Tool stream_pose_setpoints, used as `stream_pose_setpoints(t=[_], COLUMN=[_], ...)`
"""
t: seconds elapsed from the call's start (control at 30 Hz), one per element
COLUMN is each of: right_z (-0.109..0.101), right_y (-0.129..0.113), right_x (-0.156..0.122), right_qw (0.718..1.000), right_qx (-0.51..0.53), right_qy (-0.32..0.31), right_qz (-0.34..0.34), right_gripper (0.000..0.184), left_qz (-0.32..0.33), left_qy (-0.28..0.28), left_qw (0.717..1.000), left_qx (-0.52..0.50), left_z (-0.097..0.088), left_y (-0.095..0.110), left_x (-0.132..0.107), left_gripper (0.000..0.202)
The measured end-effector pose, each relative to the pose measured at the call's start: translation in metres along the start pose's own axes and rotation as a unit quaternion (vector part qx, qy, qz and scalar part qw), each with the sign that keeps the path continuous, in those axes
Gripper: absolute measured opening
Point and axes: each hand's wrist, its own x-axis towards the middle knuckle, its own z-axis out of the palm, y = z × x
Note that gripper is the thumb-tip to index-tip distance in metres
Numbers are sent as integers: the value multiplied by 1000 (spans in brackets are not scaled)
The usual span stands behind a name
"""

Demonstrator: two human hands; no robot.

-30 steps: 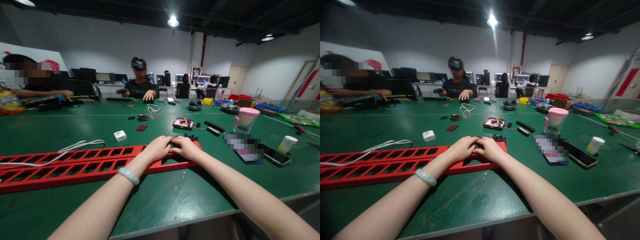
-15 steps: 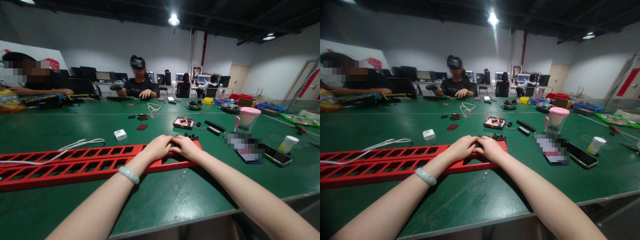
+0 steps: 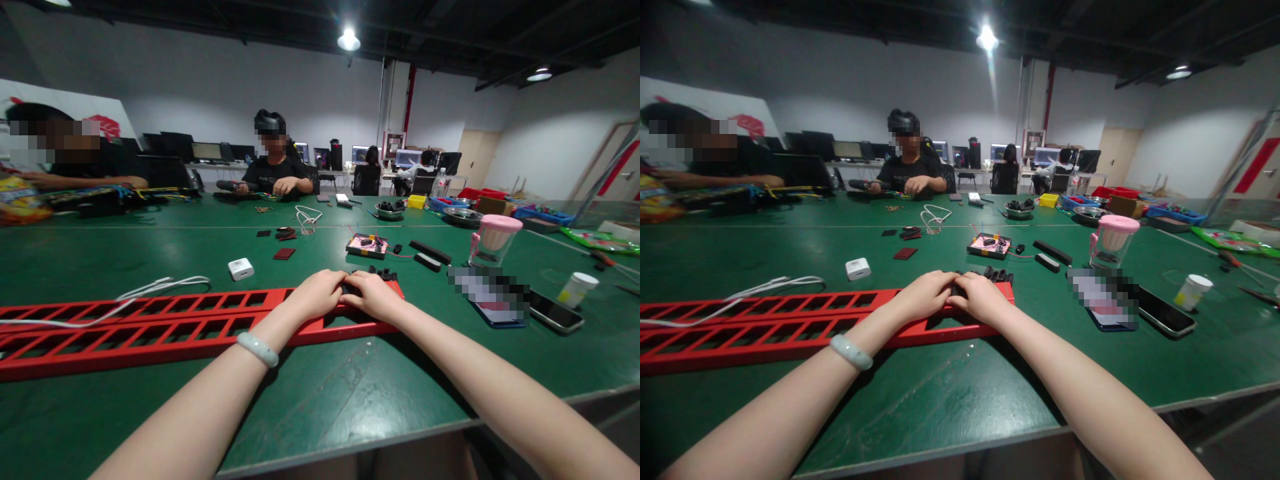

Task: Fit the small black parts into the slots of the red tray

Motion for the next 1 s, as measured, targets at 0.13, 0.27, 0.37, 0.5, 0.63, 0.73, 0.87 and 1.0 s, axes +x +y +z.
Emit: stream_pose_setpoints(t=[0.13,0.27,0.37,0.5,0.63,0.73,0.87,1.0], right_z=[-1,-2,-1,0,0,-1,-1,-2], right_y=[-2,-4,-4,-3,-3,-4,-5,-6], right_x=[0,-1,-1,-2,-1,-1,0,0], right_qw=[1000,1000,1000,1000,1000,1000,1000,1000], right_qx=[-6,-9,-13,-19,-20,-19,-20,-16], right_qy=[-4,-4,-1,0,-5,-9,-6,-12], right_qz=[-3,-10,-16,-16,-10,-3,-12,-15], right_gripper=[29,26,27,29,29,28,27,26], left_qz=[0,-3,5,3,3,1,-3,-18], left_qy=[-2,-5,-3,-7,-7,-3,7,21], left_qw=[1000,1000,1000,1000,1000,1000,1000,1000], left_qx=[1,5,2,0,-1,1,3,8], left_z=[-2,-4,-4,-4,-3,-3,-3,-3], left_y=[1,3,3,3,2,2,3,3], left_x=[0,0,0,0,0,0,0,0], left_gripper=[30,29,30,31,32,31,31,30])
